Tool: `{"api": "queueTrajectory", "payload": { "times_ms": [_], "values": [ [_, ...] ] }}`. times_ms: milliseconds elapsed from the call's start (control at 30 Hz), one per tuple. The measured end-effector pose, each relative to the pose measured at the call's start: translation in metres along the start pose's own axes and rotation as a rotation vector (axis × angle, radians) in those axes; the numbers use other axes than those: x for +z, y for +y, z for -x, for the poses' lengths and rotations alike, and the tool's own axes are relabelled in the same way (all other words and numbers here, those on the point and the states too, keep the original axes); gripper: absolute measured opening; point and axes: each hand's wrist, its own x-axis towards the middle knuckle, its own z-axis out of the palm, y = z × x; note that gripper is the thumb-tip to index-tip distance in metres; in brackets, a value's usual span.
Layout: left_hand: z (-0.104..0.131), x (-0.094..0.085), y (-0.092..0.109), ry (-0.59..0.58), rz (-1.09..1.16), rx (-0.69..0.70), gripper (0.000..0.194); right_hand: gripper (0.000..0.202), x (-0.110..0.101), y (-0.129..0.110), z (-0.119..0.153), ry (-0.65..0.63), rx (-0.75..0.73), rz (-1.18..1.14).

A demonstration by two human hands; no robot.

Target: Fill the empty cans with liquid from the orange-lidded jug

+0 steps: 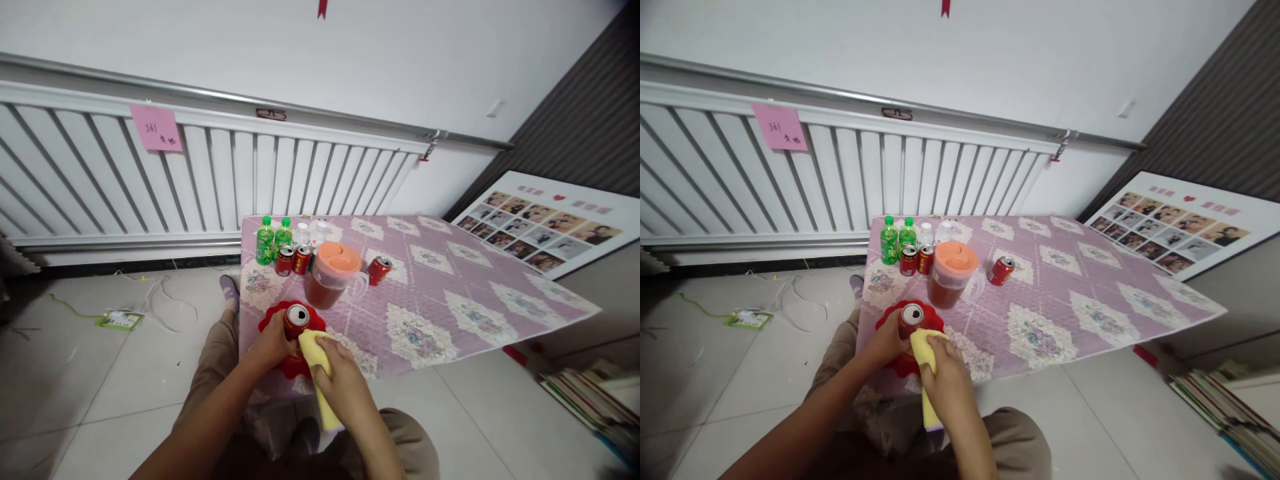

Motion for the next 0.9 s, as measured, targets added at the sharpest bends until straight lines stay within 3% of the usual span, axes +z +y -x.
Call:
{"api": "queueTrajectory", "payload": {
  "times_ms": [133,233,333,500,667,800,900],
  "values": [
    [0.001,-0.002,0.004,-0.001,-0.070,-0.045,0.072,0.045,-0.016,0.031,-0.005,0.125,0.087,0.100],
    [0.002,-0.003,0.006,0.000,-0.079,-0.054,0.073,0.045,-0.020,0.057,-0.018,0.136,0.159,0.230],
    [0.003,-0.002,0.007,-0.001,-0.067,-0.084,0.071,0.047,-0.012,0.071,-0.027,0.070,0.195,0.293],
    [0.003,-0.001,0.009,-0.004,-0.071,-0.109,0.074,0.046,0.018,0.075,-0.027,-0.063,0.250,0.329],
    [0.003,-0.002,0.014,-0.020,-0.087,-0.134,0.073,0.049,0.027,0.083,-0.020,-0.058,0.281,0.267],
    [0.003,-0.003,0.015,-0.021,-0.054,-0.143,0.075,0.053,0.022,0.084,-0.018,0.119,0.323,0.141],
    [0.002,-0.001,0.011,-0.013,-0.028,-0.126,0.075,0.051,0.024,0.073,-0.017,0.274,0.227,-0.016]
  ]
}}
